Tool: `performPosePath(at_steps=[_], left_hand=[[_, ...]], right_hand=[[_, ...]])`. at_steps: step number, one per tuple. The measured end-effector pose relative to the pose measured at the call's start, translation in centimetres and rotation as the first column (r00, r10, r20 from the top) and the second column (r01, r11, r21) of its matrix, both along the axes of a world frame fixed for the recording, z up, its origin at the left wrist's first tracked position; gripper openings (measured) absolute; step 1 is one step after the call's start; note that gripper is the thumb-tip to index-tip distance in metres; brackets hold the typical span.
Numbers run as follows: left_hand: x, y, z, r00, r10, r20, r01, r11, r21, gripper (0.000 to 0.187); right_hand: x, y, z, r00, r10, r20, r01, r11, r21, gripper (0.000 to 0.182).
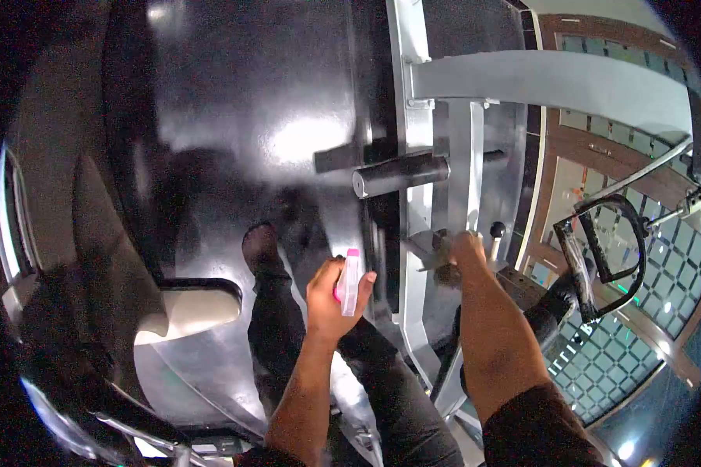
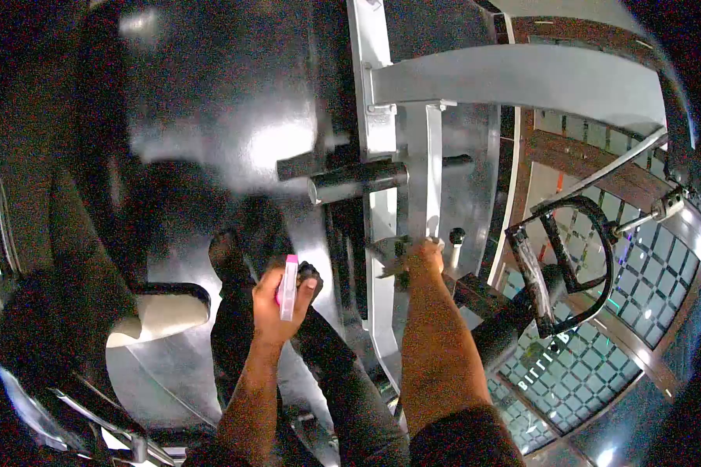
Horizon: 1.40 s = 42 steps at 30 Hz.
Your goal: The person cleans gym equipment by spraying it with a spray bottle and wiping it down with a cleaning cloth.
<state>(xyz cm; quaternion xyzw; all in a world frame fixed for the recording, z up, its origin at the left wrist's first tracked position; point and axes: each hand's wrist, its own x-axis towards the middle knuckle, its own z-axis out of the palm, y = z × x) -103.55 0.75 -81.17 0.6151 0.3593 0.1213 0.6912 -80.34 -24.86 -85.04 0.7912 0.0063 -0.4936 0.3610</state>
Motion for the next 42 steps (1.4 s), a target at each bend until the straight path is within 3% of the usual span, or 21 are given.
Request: performPosePath(at_steps=[2,4,6,8,11,12,15,16,18,20,21,24,27,28,31,32,34,37,38,40,42], left_hand=[[0.3,-0.4,-0.3,1.0,0.007,0.014,-0.007,1.0,-0.004,0.026],[0.3,-0.3,-0.2,1.0,-0.014,-0.004,0.014,1.0,0.002,0.027],[0.2,-0.6,-0.4,0.999,-0.05,-0.022,0.051,0.998,0.04,0.028],[0.1,-0.7,-0.6,0.992,-0.122,-0.019,0.122,0.993,-0.012,0.028],[0.4,-0.1,0.6,0.972,-0.23,-0.037,0.227,0.971,-0.071,0.027],[0.3,-0.4,0.6,0.964,-0.264,-0.026,0.26,0.961,-0.095,0.027],[-0.4,-1.1,0.2,0.829,-0.538,-0.152,0.512,0.84,-0.18,0.035],[-0.5,-1.5,0.1,0.831,-0.534,-0.155,0.51,0.843,-0.17,0.037],[-0.3,-1.6,0.0,0.831,-0.534,-0.153,0.508,0.842,-0.179,0.04],[-0.4,-1.8,-0.6,0.82,-0.556,-0.14,0.521,0.824,-0.222,0.042],[-0.3,-1.8,-0.7,0.82,-0.553,-0.145,0.516,0.825,-0.231,0.042],[0.0,-1.6,-0.9,0.821,-0.542,-0.18,0.495,0.832,-0.249,0.042],[0.6,-1.5,-0.7,0.815,-0.545,-0.196,0.49,0.829,-0.271,0.04],[0.7,-1.7,-0.7,0.821,-0.541,-0.182,0.486,0.83,-0.275,0.04],[0.9,-1.7,-1.1,0.818,-0.556,-0.144,0.508,0.818,-0.27,0.037],[1.0,-1.7,-1.2,0.813,-0.567,-0.128,0.523,0.81,-0.266,0.037],[1.5,-1.2,-0.7,0.785,-0.598,-0.163,0.552,0.794,-0.255,0.035],[2.1,0.1,-0.5,0.798,-0.58,-0.167,0.537,0.808,-0.241,0.032],[2.4,0.4,-0.3,0.816,-0.556,-0.161,0.513,0.823,-0.243,0.031],[2.3,0.4,-0.7,0.84,-0.53,-0.12,0.492,0.835,-0.245,0.034],[2.8,1.0,-1.1,0.87,-0.482,-0.101,0.448,0.859,-0.247,0.034]], right_hand=[[0.8,2.1,-1.2,1.0,-0.013,0.021,0.013,1.0,-0.015,0.038],[0.7,2.7,-5.7,0.969,0.155,-0.191,-0.164,0.986,-0.035,0.039],[-1.5,4.4,-7.6,0.938,0.2,-0.282,-0.195,0.98,0.047,0.041],[-3.4,2.3,-12.6,0.958,0.14,-0.252,-0.116,0.988,0.106,0.044],[-6.1,2.1,-13.2,0.954,0.189,-0.231,-0.141,0.967,0.211,0.039],[-6.5,0.8,-13.4,0.888,0.37,-0.273,-0.293,0.913,0.283,0.037],[-6.4,3.3,-11.0,0.992,-0.091,-0.091,0.109,0.97,0.219,0.034],[-6.4,0.8,-11.8,0.947,-0.307,0.101,0.247,0.89,0.383,0.034],[-4.6,-2.7,-13.8,0.844,-0.457,0.28,0.263,0.808,0.528,0.05],[-2.1,-5.5,-15.9,0.797,-0.482,0.364,0.187,0.77,0.61,0.068],[-0.9,-3.5,-14.3,0.848,-0.423,0.321,0.131,0.753,0.645,0.072],[0.5,-4.6,-18.2,0.849,-0.301,0.435,-0.065,0.756,0.651,0.059],[-0.1,-2.0,-18.2,0.707,-0.455,0.541,-0.115,0.681,0.723,0.051],[0.8,-3.3,-20.8,0.727,-0.441,0.526,-0.094,0.695,0.713,0.053],[0.4,-1.1,-24.3,0.758,-0.494,0.426,-0.201,0.444,0.873,0.054],[0.8,-3.1,-29.5,0.789,-0.554,0.267,-0.146,0.253,0.956,0.054],[0.3,-7.4,-33.0,0.812,-0.529,0.245,-0.129,0.246,0.961,0.053],[-2.0,-13.3,-30.5,0.779,-0.221,0.586,-0.286,0.707,0.646,0.064],[-2.9,-10.6,-26.2,0.84,-0.192,0.507,-0.161,0.805,0.571,0.053],[-4.3,-9.4,-21.5,0.937,0.033,0.348,-0.153,0.934,0.323,0.047],[-3.8,-13.2,-25.9,0.897,0.429,0.107,-0.439,0.893,0.098,0.045]])
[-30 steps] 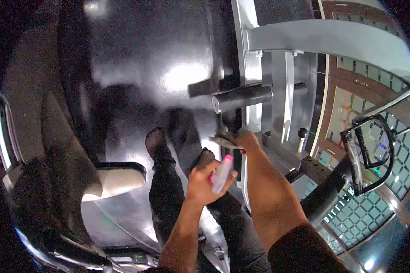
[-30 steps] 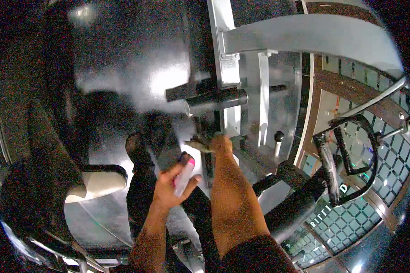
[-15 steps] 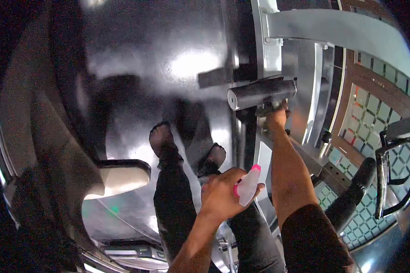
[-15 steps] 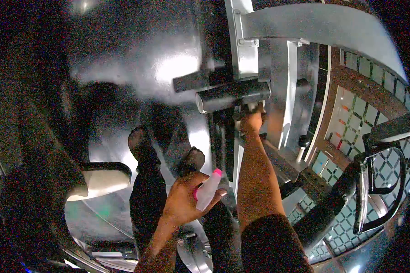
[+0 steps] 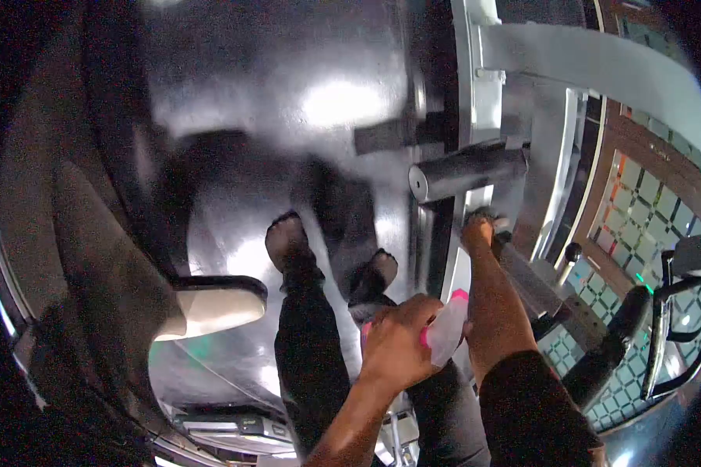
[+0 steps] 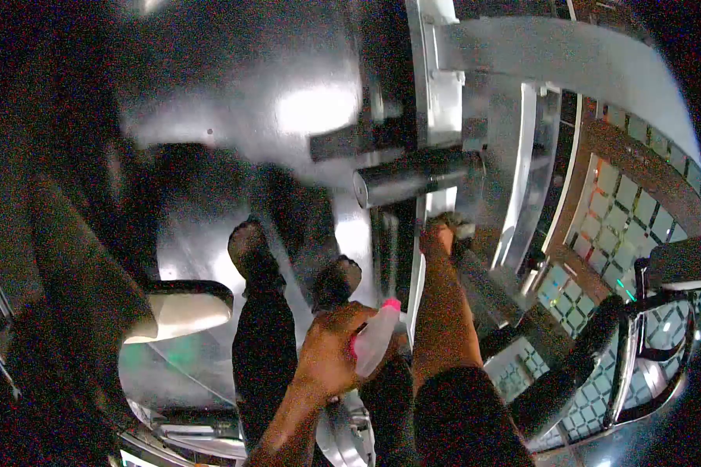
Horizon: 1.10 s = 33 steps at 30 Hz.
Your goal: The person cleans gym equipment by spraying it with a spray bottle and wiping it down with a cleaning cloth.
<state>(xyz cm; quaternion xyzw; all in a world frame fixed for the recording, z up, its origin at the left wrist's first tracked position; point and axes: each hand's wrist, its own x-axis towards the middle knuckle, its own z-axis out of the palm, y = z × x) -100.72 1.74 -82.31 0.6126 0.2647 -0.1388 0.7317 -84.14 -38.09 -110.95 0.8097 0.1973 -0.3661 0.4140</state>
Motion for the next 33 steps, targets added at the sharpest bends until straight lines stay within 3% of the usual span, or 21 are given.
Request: performPosePath(at_steps=[1,3,5,6,7,8,9,11,13,15,17,18,20,23,24,26,27,28,29,31,33], left_hand=[[0.1,0.2,-0.1,1.0,0.025,-0.005,-0.025,1.0,-0.017,0.033],[-0.4,-0.1,0.1,0.999,0.037,-0.037,-0.038,0.999,-0.029,0.033],[-0.1,-0.2,-0.5,1.0,0.015,-0.023,-0.015,1.0,0.016,0.034],[-0.1,-0.3,-0.5,0.999,0.021,-0.028,-0.02,1.0,0.014,0.034],[0.0,-0.6,-0.4,0.999,0.025,-0.035,-0.024,1.0,0.01,0.035],[0.0,-0.7,-0.4,0.999,0.031,-0.04,-0.03,1.0,0.009,0.035],[0.0,-1.0,-0.3,0.998,0.045,-0.032,-0.044,0.999,0.028,0.035],[0.1,-1.4,-0.3,0.997,0.071,0.001,-0.071,0.995,0.067,0.034],[0.6,-1.3,-0.2,0.991,0.125,0.039,-0.127,0.991,0.035,0.034],[0.5,-1.5,0.1,0.984,0.173,0.036,-0.173,0.985,0.005,0.033],[0.0,-1.8,0.0,0.976,0.22,-0.001,-0.22,0.976,-0.001,0.032],[0.0,-1.4,0.4,0.971,0.23,-0.065,-0.23,0.973,0.003,0.031],[-0.6,-1.3,-0.4,0.958,0.285,-0.044,-0.282,0.957,0.067,0.03],[-0.6,0.1,0.3,0.942,0.324,-0.087,-0.317,0.945,0.083,0.024],[-0.8,0.1,0.0,0.937,0.34,-0.075,-0.328,0.934,0.14,0.023],[-1.2,0.6,0.0,0.934,0.356,-0.038,-0.34,0.915,0.218,0.02],[-1.4,0.9,-0.2,0.926,0.375,-0.033,-0.359,0.906,0.225,0.021],[-1.6,1.0,-0.4,0.918,0.395,-0.03,-0.378,0.897,0.23,0.021],[-1.7,1.1,-0.5,0.909,0.415,-0.028,-0.398,0.887,0.234,0.022],[-1.9,1.4,-0.8,0.878,0.478,0.0,-0.46,0.845,0.272,0.023],[-1.8,1.9,-0.4,0.861,0.509,0.013,-0.498,0.836,0.231,0.023]], right_hand=[[1.2,1.6,0.0,0.983,-0.15,0.107,0.128,0.974,0.188,0.045],[2.3,6.4,2.2,0.862,-0.472,0.184,0.318,0.787,0.529,0.044],[4.8,10.7,2.4,0.943,-0.189,0.274,-0.005,0.816,0.579,0.044],[5.1,11.3,0.8,0.902,-0.398,0.166,0.094,0.559,0.824,0.043],[5.0,11.4,-1.0,0.835,-0.551,-0.005,0.153,0.223,0.963,0.041],[4.8,11.3,-2.2,0.751,-0.624,-0.216,0.159,-0.147,0.976,0.04],[3.7,10.5,-1.8,0.804,-0.594,0.012,0.086,0.137,0.987,0.038],[0.9,8.6,0.2,0.838,-0.351,0.418,-0.115,0.635,0.764,0.033],[-0.4,7.4,-0.2,0.833,-0.463,0.304,0.143,0.71,0.69,0.03],[-1.1,6.1,0.5,0.669,-0.739,0.074,0.445,0.479,0.757,0.027],[-1.3,5.8,1.1,0.259,-0.892,-0.372,0.589,-0.16,0.792,0.024],[-1.2,5.8,1.5,0.039,-0.81,-0.586,0.545,-0.474,0.691,0.024],[-2.5,7.5,2.4,0.377,-0.872,-0.313,0.156,-0.273,0.949,0.023],[-0.8,19.8,11.1,-0.034,-0.917,-0.397,-0.166,-0.386,0.907,0.038],[0.4,23.1,14.2,0.025,-0.825,-0.565,-0.181,-0.559,0.809,0.047],[0.8,26.0,15.4,0.195,-0.822,-0.534,-0.071,-0.555,0.829,0.055],[0.8,27.1,15.3,0.324,-0.883,-0.34,0.018,-0.354,0.935,0.053],[-0.2,27.6,15.6,0.469,-0.883,-0.016,0.143,0.058,0.988,0.049],[-1.0,28.6,16.5,0.57,-0.816,0.102,0.13,0.212,0.969,0.045],[-2.7,27.5,14.3,0.557,-0.808,-0.194,0.134,-0.143,0.981,0.044],[-5.4,29.2,15.6,0.55,-0.822,-0.149,0.137,-0.088,0.987,0.042]])
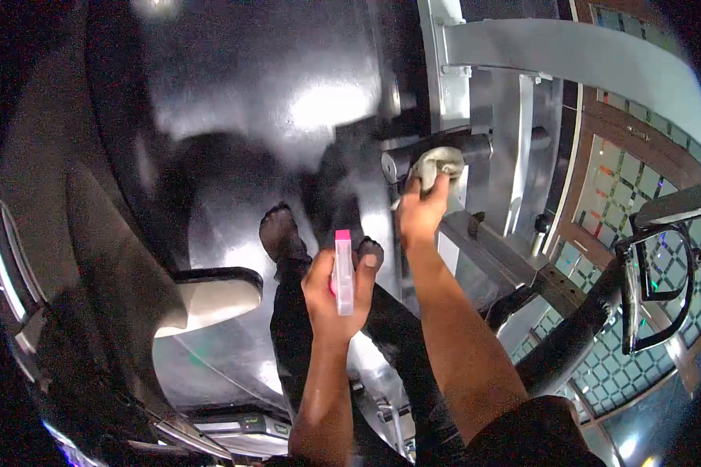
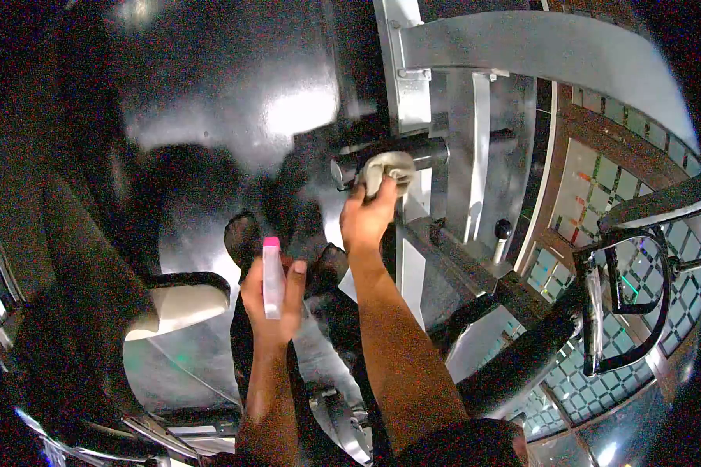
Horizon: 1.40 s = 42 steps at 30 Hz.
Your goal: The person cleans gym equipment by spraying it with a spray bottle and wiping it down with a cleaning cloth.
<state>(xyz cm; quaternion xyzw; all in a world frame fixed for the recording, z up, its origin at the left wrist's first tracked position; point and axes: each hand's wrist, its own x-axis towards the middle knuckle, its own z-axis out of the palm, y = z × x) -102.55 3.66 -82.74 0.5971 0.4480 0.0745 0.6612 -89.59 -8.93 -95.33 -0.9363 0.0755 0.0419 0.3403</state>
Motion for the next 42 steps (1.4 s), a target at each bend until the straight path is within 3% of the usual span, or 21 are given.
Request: performPosePath(at_steps=[1,4,6,9,10,12,13,16,18,19,20,22,26,28,30,31,33,35,38,39,42], left_hand=[[-0.1,0.0,0.0,1.0,-0.006,0.003,0.006,1.0,0.009,0.023],[0.0,0.0,0.1,1.0,-0.025,0.0,0.025,0.999,0.028,0.022],[0.0,-0.1,-0.1,0.999,-0.044,-0.023,0.044,0.998,0.038,0.021],[0.1,0.5,0.1,0.997,-0.075,-0.018,0.076,0.995,0.06,0.02],[0.1,0.6,0.0,0.996,-0.08,-0.029,0.082,0.994,0.068,0.02],[-0.1,0.7,0.0,0.994,-0.096,-0.06,0.1,0.992,0.078,0.02],[-0.1,0.8,0.2,0.992,-0.107,-0.071,0.111,0.992,0.062,0.02],[0.4,1.1,0.2,0.988,-0.131,-0.077,0.133,0.991,0.025,0.02],[0.1,0.9,-0.1,0.988,-0.141,-0.07,0.142,0.99,0.006,0.021],[0.1,1.2,-0.2,0.986,-0.146,-0.075,0.148,0.989,0.016,0.021],[0.3,1.3,-0.2,0.986,-0.148,-0.081,0.151,0.988,0.028,0.021],[-0.2,1.0,0.0,0.979,-0.162,-0.122,0.163,0.987,0.001,0.022],[0.1,0.5,-0.2,0.98,-0.174,-0.101,0.173,0.985,-0.019,0.022],[0.3,0.3,-0.3,0.983,-0.173,-0.063,0.172,0.985,-0.017,0.022],[0.3,0.1,-0.5,0.982,-0.184,-0.036,0.183,0.983,-0.021,0.022],[0.2,0.2,-0.7,0.98,-0.197,-0.026,0.197,0.98,-0.017,0.022],[0.1,0.6,-0.4,0.974,-0.223,-0.038,0.222,0.975,-0.018,0.022],[0.1,0.1,-1.1,0.977,-0.211,-0.03,0.211,0.977,-0.024,0.022],[0.0,-1.7,-1.3,0.978,-0.207,-0.008,0.206,0.977,-0.054,0.022],[0.3,-1.8,-1.1,0.97,-0.242,-0.003,0.242,0.969,-0.055,0.022],[1.3,-1.7,-0.4,0.961,-0.275,0.032,0.277,0.954,-0.118,0.023]], right_hand=[[-0.1,1.0,2.3,0.986,-0.018,-0.166,0.017,1.0,-0.007,0.04],[-1.1,-0.4,1.9,0.972,-0.055,-0.23,0.084,0.989,0.118,0.04],[-0.6,-1.5,1.5,0.99,0.071,-0.12,-0.038,0.964,0.262,0.037],[1.9,-1.8,0.7,0.999,-0.012,0.044,-0.006,0.919,0.394,0.031],[2.9,-2.1,0.9,0.993,-0.108,0.044,0.101,0.983,0.15,0.032],[3.6,-0.7,2.4,0.98,-0.198,-0.002,0.195,0.965,0.177,0.035],[2.9,-3.1,-0.2,0.999,-0.05,0.014,0.047,0.984,0.174,0.042],[-0.9,-4.3,-0.5,0.995,-0.015,-0.095,0.018,0.999,0.03,0.053],[-4.6,-8.3,-1.8,0.855,0.195,-0.481,-0.294,0.945,-0.14,0.058],[-5.7,-10.2,-3.7,0.881,0.194,-0.431,-0.278,0.95,-0.14,0.063],[-7.1,-15.2,-9.1,0.943,0.32,-0.091,-0.322,0.947,-0.01,0.064],[-2.1,-11.7,-4.7,0.932,0.015,-0.361,-0.131,0.945,-0.3,0.065],[7.1,-12.6,-3.6,0.989,0.11,0.102,-0.044,0.863,-0.503,0.044],[7.1,-12.5,-5.6,0.984,0.176,-0.03,-0.154,0.751,-0.642,0.041],[10.3,-19.8,-13.3,0.955,-0.189,-0.23,0.154,0.974,-0.164,0.04],[11.7,-21.0,-14.7,0.967,0.007,-0.253,-0.091,0.943,-0.321,0.038],[11.7,-21.2,-16.3,0.832,0.358,-0.425,-0.551,0.626,-0.551,0.035],[11.3,-20.6,-16.7,0.815,0.493,-0.303,-0.577,0.653,-0.49,0.037],[8.8,-20.2,-13.8,0.782,0.62,-0.058,-0.493,0.559,-0.667,0.041],[7.9,-20.0,-12.8,0.916,0.366,-0.163,-0.395,0.762,-0.513,0.044],[4.4,-22.4,-12.5,0.942,0.196,-0.271,-0.315,0.792,-0.523,0.045]])
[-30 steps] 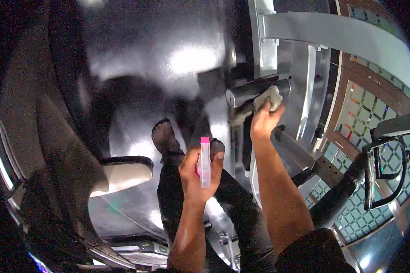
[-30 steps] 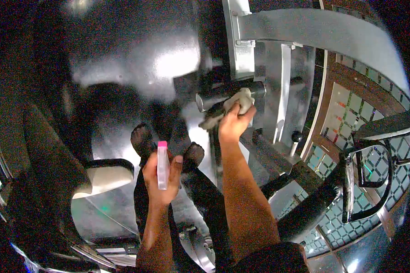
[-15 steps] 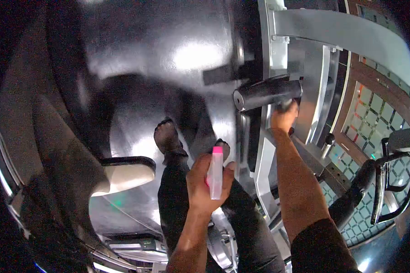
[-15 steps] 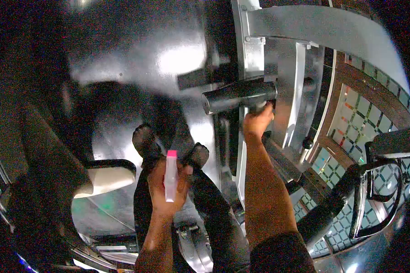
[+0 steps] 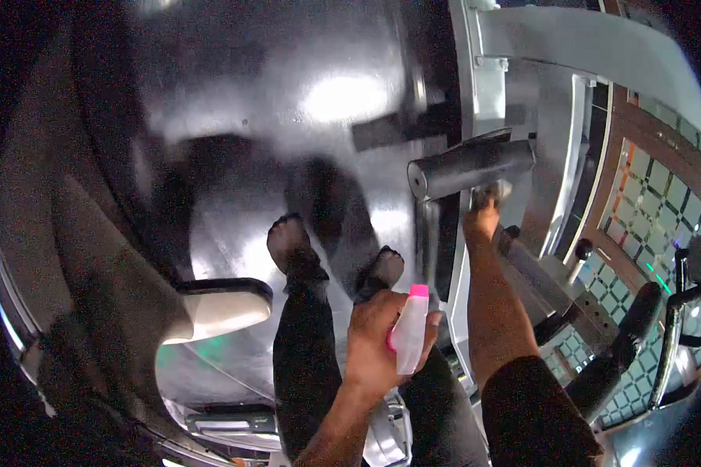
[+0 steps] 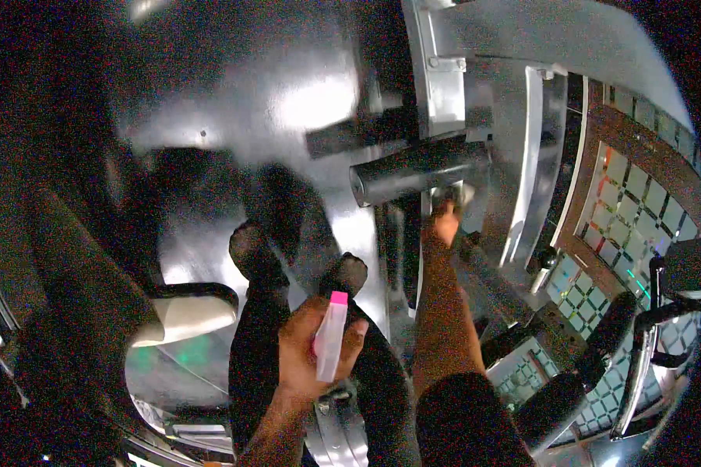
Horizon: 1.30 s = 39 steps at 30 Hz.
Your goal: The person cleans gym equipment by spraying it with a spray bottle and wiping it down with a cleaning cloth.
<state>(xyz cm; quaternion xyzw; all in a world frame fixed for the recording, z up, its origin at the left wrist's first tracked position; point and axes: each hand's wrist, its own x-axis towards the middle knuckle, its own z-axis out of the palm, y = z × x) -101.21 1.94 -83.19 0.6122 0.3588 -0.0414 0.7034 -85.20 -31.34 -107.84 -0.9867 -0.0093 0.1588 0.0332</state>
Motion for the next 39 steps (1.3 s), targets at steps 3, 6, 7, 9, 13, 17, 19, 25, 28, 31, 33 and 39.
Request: performPosePath(at_steps=[3,6,7,9,13,17,19,25,28,31,33,39], left_hand=[[0.0,0.1,0.1,1.0,0.007,0.004,-0.007,1.0,0.024,0.023],[-0.8,0.4,-0.5,0.999,0.03,0.017,-0.031,0.999,0.035,0.025],[-0.7,0.5,-0.5,0.999,0.031,0.013,-0.031,0.999,0.042,0.026],[-0.3,0.9,-0.5,0.999,0.037,0.036,-0.038,0.998,0.052,0.027],[0.4,0.6,-0.2,0.994,0.108,0.035,-0.108,0.994,-0.012,0.027],[1.9,0.9,0.6,0.979,-0.028,0.2,0.026,1.0,0.009,0.03],[2.4,0.7,1.0,0.976,-0.039,0.213,0.064,0.992,-0.11,0.029],[3.5,0.8,1.4,0.987,-0.139,0.079,0.153,0.963,-0.223,0.028],[3.8,1.5,1.5,0.997,-0.081,0.014,0.082,0.97,-0.229,0.027],[3.3,1.8,0.6,1.0,-0.002,0.028,0.007,0.986,-0.164,0.024],[3.3,1.7,0.3,0.998,0.059,-0.019,-0.062,0.981,-0.186,0.024],[3.7,2.0,-0.2,0.997,0.073,-0.008,-0.073,0.989,-0.13,0.026]], right_hand=[[-0.7,-2.2,0.6,0.952,-0.161,-0.259,0.166,0.986,-0.001,0.046],[3.1,-1.3,1.2,0.966,0.041,-0.255,-0.087,0.981,-0.171,0.044],[4.3,-0.6,1.4,0.964,0.141,-0.226,-0.2,0.944,-0.262,0.043],[4.9,0.3,1.3,0.949,0.306,-0.077,-0.316,0.913,-0.26,0.04],[1.4,-6.3,-3.5,0.947,0.272,-0.169,-0.296,0.945,-0.136,0.035],[-0.4,-2.5,1.4,0.789,0.106,-0.605,-0.283,0.937,-0.205,0.029],[1.7,4.0,6.1,0.576,0.02,-0.817,-0.288,0.941,-0.18,0.028],[5.7,2.2,4.7,0.072,0.162,-0.984,-0.548,0.831,0.096,0.027],[8.7,16.7,15.5,0.192,-0.241,-0.951,-0.475,0.825,-0.305,0.039],[11.7,23.1,20.9,0.108,-0.062,-0.992,-0.624,0.773,-0.116,0.057],[13.1,26.7,24.2,0.271,0.03,-0.962,-0.607,0.781,-0.146,0.056],[15.8,31.9,22.9,0.828,0.52,-0.21,-0.541,0.84,-0.052,0.039]])
